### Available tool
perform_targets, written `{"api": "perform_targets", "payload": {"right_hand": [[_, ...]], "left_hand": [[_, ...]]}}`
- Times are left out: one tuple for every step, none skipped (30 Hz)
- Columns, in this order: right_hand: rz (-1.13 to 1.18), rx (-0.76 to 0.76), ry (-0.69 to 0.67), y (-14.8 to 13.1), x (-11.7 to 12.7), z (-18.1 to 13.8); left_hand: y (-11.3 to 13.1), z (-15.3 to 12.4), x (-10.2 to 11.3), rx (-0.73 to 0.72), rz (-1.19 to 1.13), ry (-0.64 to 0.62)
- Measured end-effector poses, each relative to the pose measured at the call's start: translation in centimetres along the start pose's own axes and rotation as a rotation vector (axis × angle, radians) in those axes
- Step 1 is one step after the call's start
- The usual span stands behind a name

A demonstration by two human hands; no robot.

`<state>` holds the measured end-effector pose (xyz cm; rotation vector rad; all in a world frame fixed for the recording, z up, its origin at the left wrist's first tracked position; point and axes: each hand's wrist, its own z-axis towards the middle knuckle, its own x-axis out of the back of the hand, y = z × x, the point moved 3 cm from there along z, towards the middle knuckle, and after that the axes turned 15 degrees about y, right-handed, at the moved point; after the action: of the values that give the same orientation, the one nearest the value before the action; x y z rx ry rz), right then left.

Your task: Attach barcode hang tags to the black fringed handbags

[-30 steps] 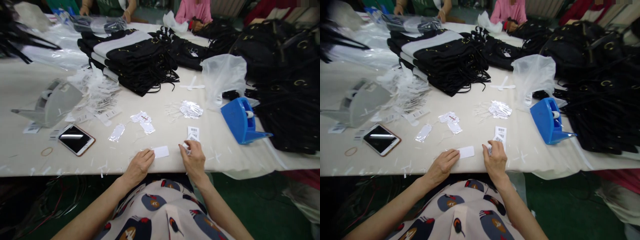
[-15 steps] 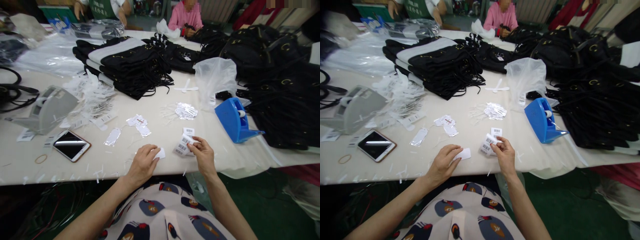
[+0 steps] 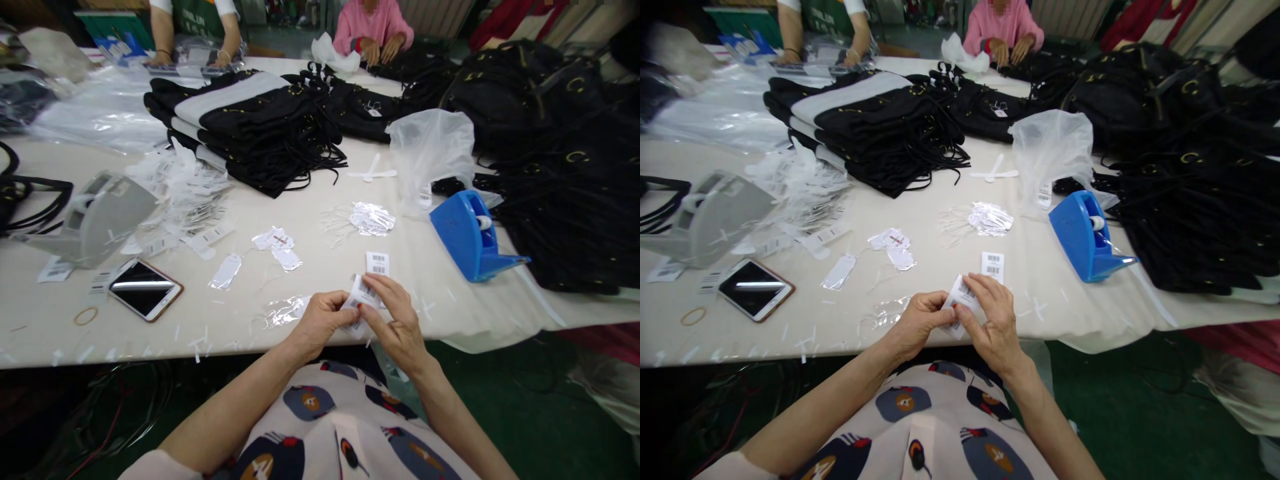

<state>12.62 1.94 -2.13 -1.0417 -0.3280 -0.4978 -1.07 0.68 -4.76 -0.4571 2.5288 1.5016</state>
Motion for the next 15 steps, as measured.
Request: {"api": "perform_targets", "payload": {"right_hand": [[0.027, 0.003, -0.046, -0.2, -0.2, -0.1], [0.053, -0.016, -0.078, -0.3, -0.3, -0.3], [0.074, -0.050, -0.095, -0.3, -0.5, -0.4], [0.089, -0.092, -0.106, -0.2, -0.6, -0.5], [0.100, -0.133, -0.115, -0.2, -0.7, -0.6], [0.111, -0.169, -0.120, -0.1, -0.9, -0.7], [0.120, -0.201, -0.116, -0.1, -0.9, -0.8], [0.130, -0.226, -0.109, -0.1, -1.0, -0.9], [0.139, -0.244, -0.101, -0.1, -1.0, -0.9], [0.147, -0.260, -0.095, 0.0, -1.1, -0.9], [0.153, -0.272, -0.089, -0.1, -1.1, -0.9], [0.158, -0.279, -0.083, -0.1, -1.1, -0.9], [0.161, -0.285, -0.078, -0.1, -1.1, -0.9], [0.165, -0.289, -0.074, -0.1, -1.2, -0.9], [0.171, -0.292, -0.072, -0.1, -1.2, -0.9]], "left_hand": [[0.2, -0.1, 0.0, -0.017, -0.002, -0.002], [0.3, -0.2, 0.0, -0.033, -0.001, 0.001], [0.4, -0.2, 0.0, -0.046, 0.003, 0.006], [0.5, -0.2, 0.0, -0.054, 0.007, 0.011], [0.5, -0.2, 0.0, -0.056, 0.012, 0.017], [0.4, -0.2, 0.0, -0.054, 0.019, 0.023], [0.4, -0.1, 0.0, -0.051, 0.028, 0.030], [0.3, -0.1, 0.1, -0.050, 0.039, 0.037], [0.2, -0.1, 0.1, -0.051, 0.053, 0.044], [0.2, -0.1, 0.1, -0.056, 0.070, 0.051], [0.1, -0.1, 0.1, -0.062, 0.088, 0.057], [0.1, -0.1, 0.1, -0.068, 0.103, 0.061], [0.1, -0.1, 0.1, -0.072, 0.115, 0.065], [0.1, -0.1, 0.1, -0.073, 0.122, 0.071], [0.1, -0.1, 0.1, -0.073, 0.125, 0.077]]}}
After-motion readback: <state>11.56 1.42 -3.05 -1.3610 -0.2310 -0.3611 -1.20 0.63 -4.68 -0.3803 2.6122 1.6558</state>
